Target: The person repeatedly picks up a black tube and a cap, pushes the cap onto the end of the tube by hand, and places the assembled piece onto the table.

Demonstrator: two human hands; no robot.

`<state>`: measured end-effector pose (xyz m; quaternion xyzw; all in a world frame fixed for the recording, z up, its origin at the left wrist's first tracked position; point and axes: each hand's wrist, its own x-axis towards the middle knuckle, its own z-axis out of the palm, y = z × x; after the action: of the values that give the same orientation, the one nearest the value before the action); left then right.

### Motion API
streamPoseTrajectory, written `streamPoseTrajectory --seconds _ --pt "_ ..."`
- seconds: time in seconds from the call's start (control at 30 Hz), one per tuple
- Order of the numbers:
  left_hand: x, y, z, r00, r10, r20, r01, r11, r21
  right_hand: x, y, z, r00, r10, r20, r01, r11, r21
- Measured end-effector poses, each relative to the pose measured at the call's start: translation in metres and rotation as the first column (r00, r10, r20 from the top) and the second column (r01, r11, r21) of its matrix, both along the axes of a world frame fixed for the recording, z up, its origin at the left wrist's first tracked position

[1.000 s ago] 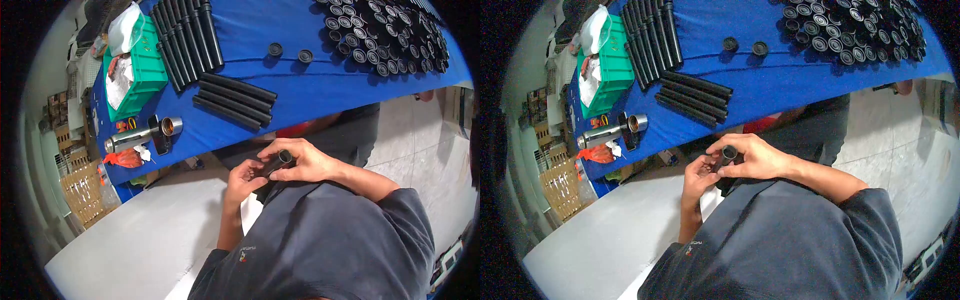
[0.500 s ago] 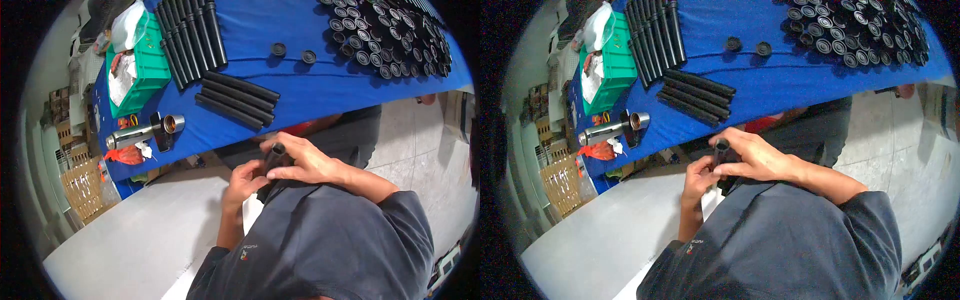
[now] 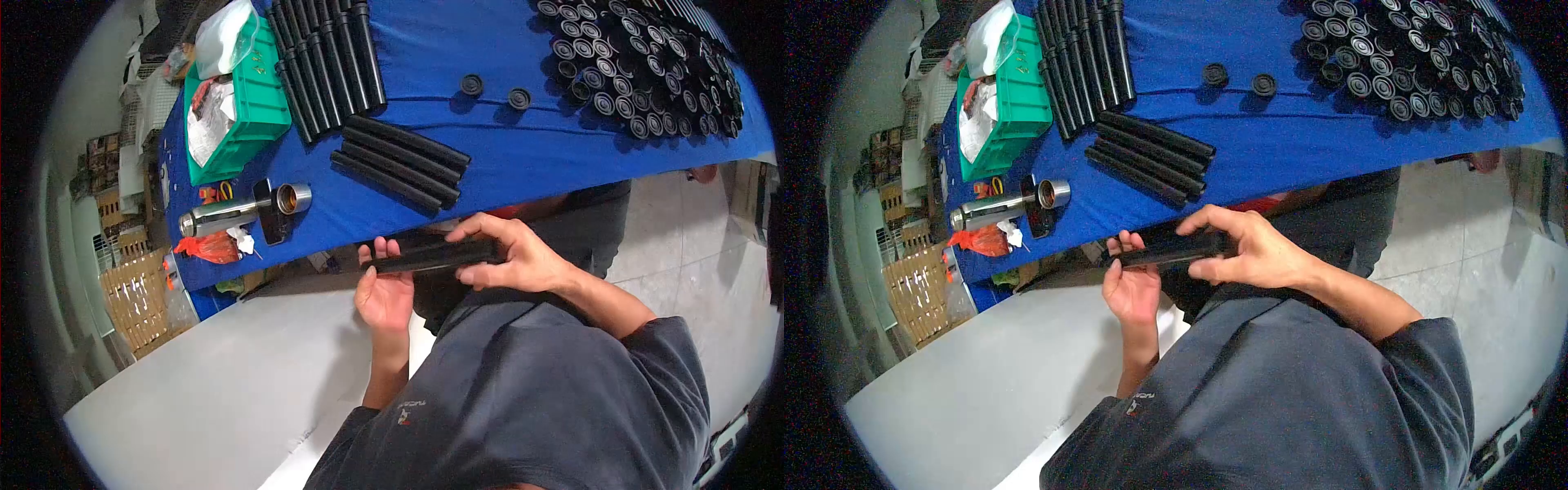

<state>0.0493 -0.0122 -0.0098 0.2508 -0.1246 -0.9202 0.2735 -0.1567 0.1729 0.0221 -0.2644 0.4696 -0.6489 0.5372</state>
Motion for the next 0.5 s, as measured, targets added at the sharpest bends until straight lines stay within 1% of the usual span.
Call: streamPoseTrajectory --seconds 0.03,0.1,0.13,0.17,0.23,0.27,0.37,0.5 --pt "0.007 0.001 -0.006 1.0 0.01 0.022 -0.011 0.999 0.032 0.001 -0.001 0.003 0.995 -0.007 0.103 0.01 1.0 -0.026" --pt "0.019 0.001 -0.016 0.997 0.034 0.069 -0.04 0.996 0.084 -0.002 -0.004 0.006 0.998 0.038 0.047 -0.037 0.999 -0.035" --pt "0.022 0.006 -0.016 0.987 0.04 0.156 -0.05 0.997 0.061 -0.003 -0.005 0.009 0.998 0.044 0.035 -0.043 0.999 -0.028" --pt "0.025 0.01 -0.016 0.985 0.032 0.17 -0.041 0.998 0.046 -0.003 -0.006 0.011 0.999 0.048 0.021 -0.047 0.999 -0.017" --pt "0.034 0.019 -0.017 0.981 0.012 0.196 -0.017 1.0 0.025 -0.006 -0.006 0.009 0.992 0.051 -0.115 -0.056 0.998 -0.036" --pt "0.034 0.022 -0.019 0.951 0.03 0.309 -0.031 1.0 -0.002 -0.008 -0.006 0.008 0.982 0.052 -0.184 -0.061 0.997 -0.044" --pt "0.038 0.028 -0.014 0.958 -0.073 0.278 0.084 0.996 -0.029 -0.005 -0.008 0.0 0.914 -0.079 -0.399 0.026 0.99 -0.137" --pt "0.048 0.033 -0.013 0.885 -0.119 0.451 0.151 0.988 -0.035 -0.007 -0.007 0.002 0.92 -0.074 -0.384 0.035 0.994 -0.108"
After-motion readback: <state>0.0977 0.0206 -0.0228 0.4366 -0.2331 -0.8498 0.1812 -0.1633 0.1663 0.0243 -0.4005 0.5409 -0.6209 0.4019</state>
